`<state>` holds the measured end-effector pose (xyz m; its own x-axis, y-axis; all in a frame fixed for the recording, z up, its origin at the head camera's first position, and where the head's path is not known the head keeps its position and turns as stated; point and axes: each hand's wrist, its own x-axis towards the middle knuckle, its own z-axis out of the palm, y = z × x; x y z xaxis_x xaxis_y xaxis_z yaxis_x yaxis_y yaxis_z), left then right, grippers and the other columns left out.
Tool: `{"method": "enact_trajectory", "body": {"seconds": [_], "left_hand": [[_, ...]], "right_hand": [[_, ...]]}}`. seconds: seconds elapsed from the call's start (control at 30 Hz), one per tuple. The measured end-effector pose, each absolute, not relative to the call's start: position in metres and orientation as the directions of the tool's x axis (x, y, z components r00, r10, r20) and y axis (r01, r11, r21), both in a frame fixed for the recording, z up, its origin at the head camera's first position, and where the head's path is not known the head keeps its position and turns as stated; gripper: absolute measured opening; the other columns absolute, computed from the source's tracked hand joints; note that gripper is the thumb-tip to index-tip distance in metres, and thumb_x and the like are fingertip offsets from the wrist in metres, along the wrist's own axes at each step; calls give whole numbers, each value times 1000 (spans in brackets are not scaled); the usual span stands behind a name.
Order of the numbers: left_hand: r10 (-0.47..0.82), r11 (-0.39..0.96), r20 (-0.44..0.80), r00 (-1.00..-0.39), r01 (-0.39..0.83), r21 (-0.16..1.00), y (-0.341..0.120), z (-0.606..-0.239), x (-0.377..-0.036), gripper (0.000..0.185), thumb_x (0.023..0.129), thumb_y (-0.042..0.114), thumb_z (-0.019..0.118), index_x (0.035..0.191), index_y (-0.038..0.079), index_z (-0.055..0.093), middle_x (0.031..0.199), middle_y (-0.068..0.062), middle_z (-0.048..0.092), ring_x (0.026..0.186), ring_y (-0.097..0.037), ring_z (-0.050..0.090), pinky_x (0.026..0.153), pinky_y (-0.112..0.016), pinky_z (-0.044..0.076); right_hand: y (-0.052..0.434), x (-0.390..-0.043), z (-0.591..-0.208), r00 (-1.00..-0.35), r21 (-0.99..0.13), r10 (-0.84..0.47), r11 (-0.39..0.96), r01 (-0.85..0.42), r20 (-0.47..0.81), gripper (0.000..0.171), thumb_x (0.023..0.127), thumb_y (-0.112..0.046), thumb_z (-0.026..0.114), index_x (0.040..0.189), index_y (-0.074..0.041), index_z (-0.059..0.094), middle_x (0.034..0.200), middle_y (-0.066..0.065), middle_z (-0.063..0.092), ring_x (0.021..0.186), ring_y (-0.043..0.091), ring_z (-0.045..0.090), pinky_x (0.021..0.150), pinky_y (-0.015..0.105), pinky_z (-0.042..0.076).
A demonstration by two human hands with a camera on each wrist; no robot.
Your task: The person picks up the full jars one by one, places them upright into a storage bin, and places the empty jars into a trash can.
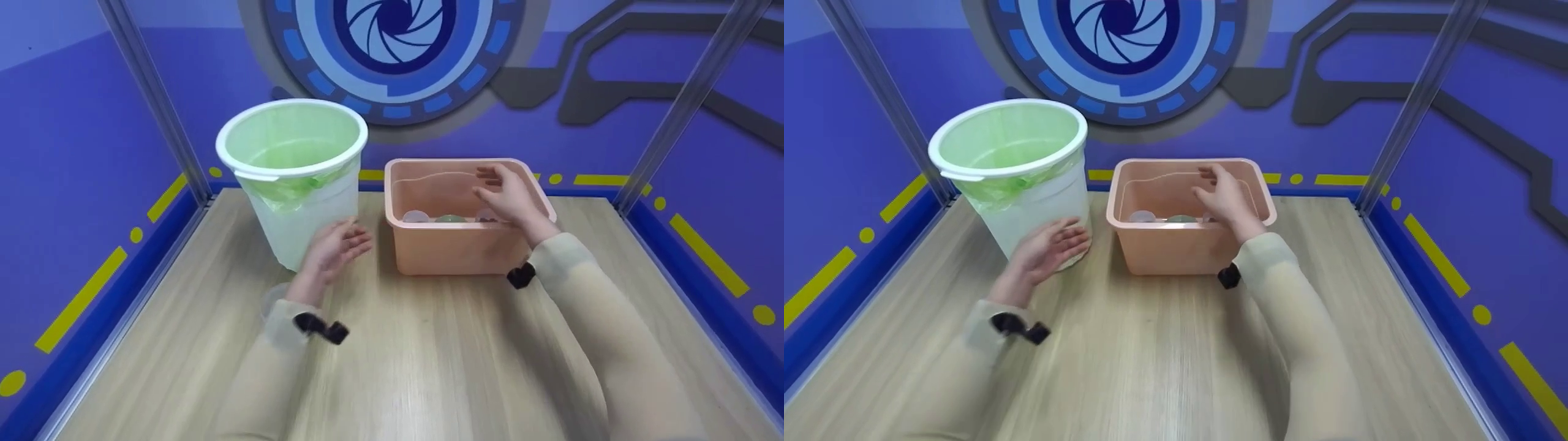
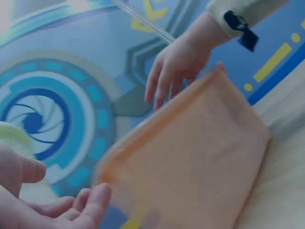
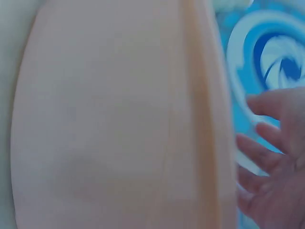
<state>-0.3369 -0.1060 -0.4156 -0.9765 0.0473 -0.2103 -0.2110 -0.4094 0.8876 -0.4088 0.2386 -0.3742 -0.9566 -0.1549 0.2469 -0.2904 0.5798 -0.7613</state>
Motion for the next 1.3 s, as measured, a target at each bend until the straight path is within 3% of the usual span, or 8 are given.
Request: {"method": "enact_trajectory", "body": {"seconds": [0.13,0.3,0.47,0.7,0.9,1.03,1.13,1.3], "left_hand": [[34,-406,-177,-984,-175,897,-159,-405,-316,35,112,23,41,134,-3,48,113,-11,64,101,-22,68,93,-34,62],[-108,-440,-183,-977,-118,890,-206,-389,-303,45,111,40,38,137,4,44,122,-10,58,111,-24,64,105,-34,58],[-232,-491,-135,-963,-4,871,-230,-365,-301,69,108,55,37,159,9,29,133,-7,52,123,-23,56,117,-36,49],[-324,-536,-98,-941,97,839,-246,-330,-320,64,103,47,57,153,13,35,128,-10,49,111,-24,58,100,-35,61],[-292,-536,-113,-950,65,841,-253,-320,-334,34,100,35,67,120,9,57,114,-7,56,103,-23,57,78,-30,66],[-264,-556,-129,-956,42,830,-255,-316,-339,19,95,20,74,107,8,65,102,-5,63,93,-20,63,73,-30,66],[-230,-598,-136,-964,30,801,-257,-313,-341,33,95,8,72,127,5,64,97,-6,67,85,-18,69,73,-31,67],[-187,-670,-139,-972,23,742,-257,-309,-342,67,98,-3,63,159,4,35,92,-10,69,78,-21,72,71,-31,66]], "right_hand": [[211,-385,-374,-878,-772,-134,429,-470,460,42,98,-10,69,138,-1,57,137,18,65,132,36,58,115,57,45],[169,-351,-389,-706,-622,-229,345,-703,670,36,93,-3,72,128,1,63,128,14,70,123,29,63,106,52,53],[121,-319,-416,-581,-510,-502,288,-811,641,56,89,-10,79,138,2,55,137,15,63,127,29,59,107,45,54],[62,-291,-449,-670,-705,-684,323,-631,287,101,82,-36,88,161,-13,28,161,13,41,145,30,44,119,53,44],[27,-288,-476,-707,-851,-683,250,-462,183,114,80,-24,90,165,-15,13,172,10,21,150,30,40,117,63,41],[10,-289,-488,-743,-899,-647,207,-386,170,122,78,-19,92,166,-19,7,172,9,20,150,34,39,117,67,39],[0,-290,-494,-758,-912,-633,200,-357,158,125,76,-17,93,166,-21,5,171,11,21,150,37,38,117,69,38],[-15,-289,-503,-766,-918,-626,204,-340,145,126,75,-16,93,166,-18,5,170,13,24,149,43,39,116,68,39]]}}
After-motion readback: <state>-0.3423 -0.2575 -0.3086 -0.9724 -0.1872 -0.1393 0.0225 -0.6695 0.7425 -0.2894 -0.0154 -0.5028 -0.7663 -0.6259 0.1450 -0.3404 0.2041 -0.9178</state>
